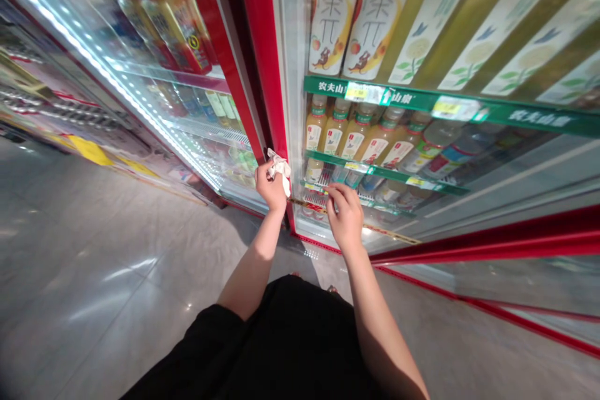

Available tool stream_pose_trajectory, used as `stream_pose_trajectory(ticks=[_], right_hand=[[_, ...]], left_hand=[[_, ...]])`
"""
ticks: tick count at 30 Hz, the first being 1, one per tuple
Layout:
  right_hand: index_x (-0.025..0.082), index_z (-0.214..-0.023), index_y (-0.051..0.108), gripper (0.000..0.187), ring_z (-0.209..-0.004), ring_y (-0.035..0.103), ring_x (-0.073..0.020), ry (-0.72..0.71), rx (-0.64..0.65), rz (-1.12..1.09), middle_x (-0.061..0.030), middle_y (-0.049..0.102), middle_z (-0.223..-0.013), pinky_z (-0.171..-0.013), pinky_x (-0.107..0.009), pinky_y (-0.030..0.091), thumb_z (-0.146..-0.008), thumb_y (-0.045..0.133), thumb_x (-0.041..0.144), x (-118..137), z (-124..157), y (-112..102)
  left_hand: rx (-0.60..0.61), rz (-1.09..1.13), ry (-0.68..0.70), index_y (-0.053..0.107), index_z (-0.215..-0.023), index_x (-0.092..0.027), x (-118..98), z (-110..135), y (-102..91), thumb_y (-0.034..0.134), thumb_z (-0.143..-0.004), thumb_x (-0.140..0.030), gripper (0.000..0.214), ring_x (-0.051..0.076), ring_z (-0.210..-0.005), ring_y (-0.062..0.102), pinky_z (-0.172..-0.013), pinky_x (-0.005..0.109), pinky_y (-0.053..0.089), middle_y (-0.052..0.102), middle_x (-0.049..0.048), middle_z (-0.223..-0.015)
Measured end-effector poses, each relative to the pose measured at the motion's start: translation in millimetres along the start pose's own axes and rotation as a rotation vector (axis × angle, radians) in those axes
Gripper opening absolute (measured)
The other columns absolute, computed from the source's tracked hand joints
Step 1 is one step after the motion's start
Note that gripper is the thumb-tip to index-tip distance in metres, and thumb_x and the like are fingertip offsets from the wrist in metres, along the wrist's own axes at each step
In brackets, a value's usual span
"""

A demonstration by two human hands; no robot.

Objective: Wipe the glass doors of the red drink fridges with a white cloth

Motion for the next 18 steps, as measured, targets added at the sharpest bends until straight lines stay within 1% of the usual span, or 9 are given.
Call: stream_pose_trajectory(ticks=[2,4,7,9,11,12,13,15,18], right_hand=[[0.026,-0.119,0.082,0.027,-0.110,0.074,-0.0279,-0.013,-0.010,0.007,-0.0105,0.080,-0.117,-0.099,-0.047,0.061,-0.105,0.058,0.023,-4.1,0.2,-4.9],[0.026,-0.117,0.082,0.027,-0.109,0.074,-0.0279,-0.019,-0.016,0.006,-0.0106,0.080,-0.116,-0.098,-0.047,0.061,-0.105,0.058,0.024,-8.6,0.9,-7.8],[0.025,-0.116,0.082,0.027,-0.108,0.073,-0.0281,-0.015,-0.010,-0.007,-0.0107,0.080,-0.116,-0.097,-0.047,0.061,-0.105,0.057,0.024,-13.7,2.1,-8.3],[0.025,-0.116,0.082,0.027,-0.108,0.073,-0.0282,-0.015,-0.002,-0.020,-0.0106,0.080,-0.116,-0.097,-0.047,0.061,-0.105,0.057,0.024,-14.5,2.0,-7.8],[0.025,-0.117,0.082,0.028,-0.108,0.073,-0.0282,-0.019,0.011,-0.032,-0.0106,0.080,-0.117,-0.098,-0.047,0.061,-0.105,0.057,0.024,-14.0,1.1,-8.3],[0.026,-0.117,0.082,0.028,-0.108,0.073,-0.0280,-0.021,0.017,-0.038,-0.0104,0.080,-0.117,-0.098,-0.047,0.061,-0.105,0.057,0.024,-13.9,0.5,-9.2],[0.026,-0.117,0.082,0.028,-0.108,0.073,-0.0278,-0.021,0.023,-0.044,-0.0102,0.080,-0.117,-0.098,-0.047,0.061,-0.105,0.057,0.024,-14.4,0.0,-10.4],[0.027,-0.117,0.082,0.028,-0.109,0.073,-0.0275,-0.016,0.030,-0.051,-0.0099,0.080,-0.117,-0.099,-0.047,0.061,-0.105,0.057,0.025,-17.2,-0.3,-14.2],[0.027,-0.116,0.083,0.028,-0.108,0.074,-0.0275,0.008,0.032,-0.047,-0.0099,0.080,-0.116,-0.100,-0.048,0.061,-0.105,0.057,0.027,-26.5,1.8,-20.7]], left_hand=[[-0.028,-0.026,-0.044,0.078,-0.110,-0.021,3.7,0.6,-1.4,0.062,-0.088,-0.001,0.034,0.020,-0.108,0.076,-0.101,0.032,0.060,0.080,0.0068,-0.113],[-0.037,-0.063,-0.099,0.078,-0.111,-0.021,10.1,7.5,-1.8,0.062,-0.090,-0.003,0.032,0.021,-0.110,0.077,-0.104,0.035,0.060,0.081,0.0076,-0.115],[0.007,-0.112,-0.127,0.077,-0.124,-0.022,13.6,25.1,2.6,0.057,-0.094,-0.003,0.041,0.023,-0.125,0.075,-0.115,0.039,0.056,0.081,0.0094,-0.129],[0.063,-0.161,-0.089,0.069,-0.143,-0.023,8.6,37.7,9.3,0.055,-0.097,-0.004,0.052,0.024,-0.145,0.065,-0.127,0.040,0.047,0.071,0.0120,-0.151],[0.108,-0.223,-0.039,0.056,-0.159,-0.022,1.4,48.0,16.9,0.057,-0.101,-0.010,0.059,0.026,-0.161,0.048,-0.135,0.044,0.036,0.052,0.0153,-0.170],[0.116,-0.246,-0.018,0.052,-0.163,-0.021,-1.8,51.3,20.1,0.059,-0.103,-0.015,0.061,0.028,-0.165,0.042,-0.137,0.047,0.033,0.044,0.0171,-0.175],[0.112,-0.254,0.001,0.051,-0.163,-0.021,-4.6,52.9,22.4,0.062,-0.104,-0.019,0.060,0.030,-0.166,0.038,-0.137,0.049,0.031,0.040,0.0188,-0.177],[0.065,-0.221,0.043,0.057,-0.158,-0.021,-9.4,50.9,24.2,0.066,-0.104,-0.025,0.055,0.032,-0.165,0.042,-0.136,0.052,0.034,0.043,0.0202,-0.175],[-0.054,-0.103,0.088,0.072,-0.141,-0.024,-11.2,39.7,19.6,0.070,-0.103,-0.026,0.038,0.029,-0.152,0.059,-0.129,0.051,0.046,0.061,0.0169,-0.162]])
Point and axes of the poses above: each hand's wrist, its own z-axis away from the middle knuckle, its own y-axis out of the palm, x = y × z, the point moved 8 cm from there along -z, towards the middle knuckle
